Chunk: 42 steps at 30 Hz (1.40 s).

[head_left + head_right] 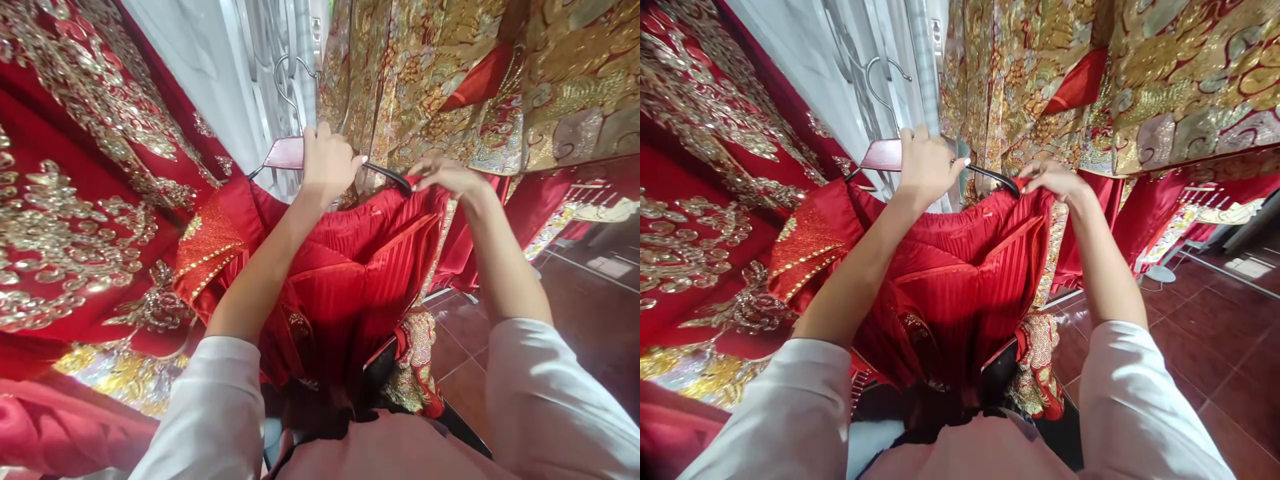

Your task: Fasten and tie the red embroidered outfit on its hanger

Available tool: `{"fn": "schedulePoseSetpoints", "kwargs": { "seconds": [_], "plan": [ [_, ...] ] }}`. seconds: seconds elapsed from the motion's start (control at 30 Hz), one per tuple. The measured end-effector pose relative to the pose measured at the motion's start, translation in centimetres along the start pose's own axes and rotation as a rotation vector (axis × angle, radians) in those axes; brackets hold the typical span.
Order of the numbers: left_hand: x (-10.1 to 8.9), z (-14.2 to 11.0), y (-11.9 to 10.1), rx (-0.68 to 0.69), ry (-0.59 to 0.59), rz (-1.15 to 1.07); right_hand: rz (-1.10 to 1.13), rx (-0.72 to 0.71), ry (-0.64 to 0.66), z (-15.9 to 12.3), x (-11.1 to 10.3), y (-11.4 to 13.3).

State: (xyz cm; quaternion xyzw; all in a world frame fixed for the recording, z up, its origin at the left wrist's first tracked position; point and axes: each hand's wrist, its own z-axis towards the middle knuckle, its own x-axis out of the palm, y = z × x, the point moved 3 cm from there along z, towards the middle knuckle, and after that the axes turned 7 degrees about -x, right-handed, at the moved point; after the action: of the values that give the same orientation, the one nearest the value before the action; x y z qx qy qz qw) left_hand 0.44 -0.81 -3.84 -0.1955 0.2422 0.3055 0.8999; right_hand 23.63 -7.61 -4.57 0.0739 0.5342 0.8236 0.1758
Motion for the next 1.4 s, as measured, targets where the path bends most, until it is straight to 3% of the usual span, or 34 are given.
{"fn": "schedulePoseSetpoints", "kwargs": {
  "seconds": [0.17, 0.23, 0.3, 0.37, 0.47, 0.53, 0.6, 0.67, 0.7, 0.77, 0.83, 0.87, 0.93, 1.07, 1.13, 1.2, 1.3, 1.4],
  "plan": [
    [0.3, 0.2, -0.1, 0.004, -0.050, 0.024, -0.358, -0.313, -0.071, 2.1, 1.7, 7.7],
    [-0.1, 0.2, -0.6, -0.005, -0.039, 0.089, -0.369, -0.544, -0.075, 0.8, 4.0, 10.7],
    [-0.4, 0.2, -1.1, -0.019, -0.015, 0.210, -0.481, -0.827, -0.115, -2.3, 7.3, 12.1],
    [-0.4, 0.2, -1.4, -0.032, 0.034, 0.314, -0.756, -0.953, -0.183, -6.3, 11.3, 10.5],
    [-0.4, 0.1, -1.3, -0.006, 0.060, 0.354, -1.086, -0.736, -0.037, -10.9, 16.4, 3.3],
    [-1.0, -0.5, -1.0, 0.082, 0.063, 0.307, -1.232, -0.507, 0.087, -12.6, 17.9, -2.1],
    [-2.6, -1.7, -0.3, 0.161, 0.064, 0.228, -1.286, -0.303, 0.205, -13.3, 17.7, -5.6],
    [-5.4, -3.4, 1.1, 0.135, 0.023, 0.199, -1.239, -0.233, 0.296, -13.3, 16.3, -6.3],
    [-7.0, -4.4, 2.1, 0.079, -0.018, 0.220, -1.183, -0.260, 0.290, -12.9, 15.2, -5.6],
    [-9.9, -6.3, 4.6, -0.059, -0.064, 0.305, -1.024, -0.421, 0.153, -11.5, 12.6, -3.0],
    [-11.6, -8.0, 7.3, -0.186, 0.058, 0.325, -0.884, -0.612, -0.017, -9.3, 10.0, -0.4],
    [-11.9, -8.6, 8.5, -0.231, 0.150, 0.291, -0.855, -0.685, -0.042, -7.9, 9.1, 0.4],
    [-12.1, -9.4, 10.2, -0.252, 0.250, 0.197, -0.861, -0.757, 0.034, -4.9, 8.2, 0.8],
    [-12.3, -9.5, 10.9, -0.139, 0.194, 0.015, -0.787, -0.772, 0.219, -0.8, 7.9, -1.0],
    [-12.4, -9.2, 11.0, -0.149, 0.189, -0.046, -0.665, -0.775, 0.262, 0.3, 7.5, -1.7],
    [-12.3, -8.8, 11.4, -0.200, 0.157, -0.074, -0.521, -0.731, 0.306, 1.4, 6.8, -1.9],
    [-11.6, -8.4, 12.0, -0.267, 0.136, -0.140, -0.350, -0.544, 0.409, 3.8, 6.2, -1.6],
    [-10.5, -8.2, 12.5, -0.301, 0.125, -0.222, -0.307, -0.459, 0.494, 5.9, 7.2, -0.3]
  ]
}}
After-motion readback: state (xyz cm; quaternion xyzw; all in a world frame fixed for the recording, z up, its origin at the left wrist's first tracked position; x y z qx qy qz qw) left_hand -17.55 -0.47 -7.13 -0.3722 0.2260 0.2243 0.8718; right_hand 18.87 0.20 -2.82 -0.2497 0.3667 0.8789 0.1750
